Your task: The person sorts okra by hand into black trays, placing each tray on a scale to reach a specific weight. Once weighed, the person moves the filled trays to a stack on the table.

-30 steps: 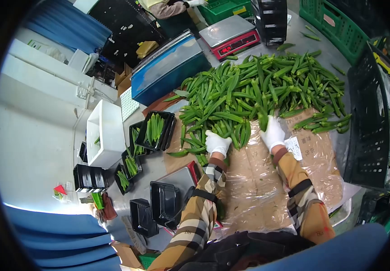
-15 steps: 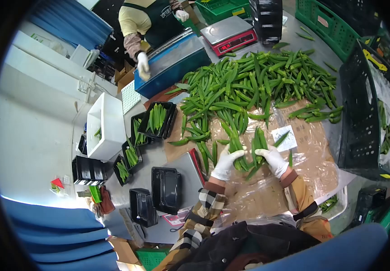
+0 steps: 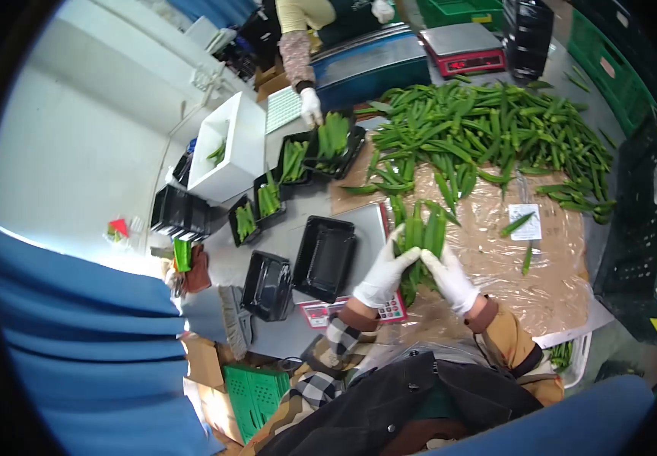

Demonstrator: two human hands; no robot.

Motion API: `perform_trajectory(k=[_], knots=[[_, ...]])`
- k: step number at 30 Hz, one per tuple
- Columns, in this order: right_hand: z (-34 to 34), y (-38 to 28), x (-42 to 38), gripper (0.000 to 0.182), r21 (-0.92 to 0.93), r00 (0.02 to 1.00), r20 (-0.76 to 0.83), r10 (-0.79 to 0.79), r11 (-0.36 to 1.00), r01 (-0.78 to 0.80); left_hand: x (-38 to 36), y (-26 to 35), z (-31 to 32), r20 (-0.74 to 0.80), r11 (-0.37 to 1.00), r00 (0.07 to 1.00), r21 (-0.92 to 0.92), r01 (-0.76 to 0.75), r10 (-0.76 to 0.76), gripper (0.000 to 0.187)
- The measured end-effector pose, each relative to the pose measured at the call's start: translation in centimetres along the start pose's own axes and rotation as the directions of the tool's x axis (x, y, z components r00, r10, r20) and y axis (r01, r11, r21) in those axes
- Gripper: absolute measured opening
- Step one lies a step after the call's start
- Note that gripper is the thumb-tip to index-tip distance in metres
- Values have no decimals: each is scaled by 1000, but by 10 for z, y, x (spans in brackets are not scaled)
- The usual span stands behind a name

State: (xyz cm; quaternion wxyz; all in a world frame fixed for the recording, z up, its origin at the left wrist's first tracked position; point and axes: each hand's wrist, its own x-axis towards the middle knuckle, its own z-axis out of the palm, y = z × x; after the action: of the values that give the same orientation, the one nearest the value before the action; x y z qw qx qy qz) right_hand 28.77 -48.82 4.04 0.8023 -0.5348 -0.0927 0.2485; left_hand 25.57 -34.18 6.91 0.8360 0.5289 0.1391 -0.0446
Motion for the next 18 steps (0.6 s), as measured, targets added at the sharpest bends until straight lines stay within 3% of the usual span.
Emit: perform_trajectory(k=[4,6,8,10,13,14,16,18], knots=[[89,-3,21,51,34,983,173,-54,998,49,-43,84,-47,-103,959,991,277,-59,90,62],[119,26,39,63,-133,956,274,-105,980,146,-53,104,-85,-100,964,990,256,-70,98,60],[134,41,48,80,-210,924,381,4,974,83,-57,107,-120,-165,952,980,299,-61,115,59],[129,63,50,80,-469,953,302,30,875,121,-58,101,-145,-226,908,972,418,33,69,59],[72,41,29,65,-582,966,259,17,801,142,-68,85,-166,-491,922,871,330,204,-17,59],[46,53,24,57,-561,980,190,-67,811,164,-74,79,-175,-494,933,868,332,138,47,58],[-8,54,5,49,-769,979,63,-193,616,171,-91,69,-198,-507,944,844,330,6,172,56],[-58,60,-20,50,-883,974,-43,-224,465,68,-109,62,-211,-644,965,733,253,-68,221,47]])
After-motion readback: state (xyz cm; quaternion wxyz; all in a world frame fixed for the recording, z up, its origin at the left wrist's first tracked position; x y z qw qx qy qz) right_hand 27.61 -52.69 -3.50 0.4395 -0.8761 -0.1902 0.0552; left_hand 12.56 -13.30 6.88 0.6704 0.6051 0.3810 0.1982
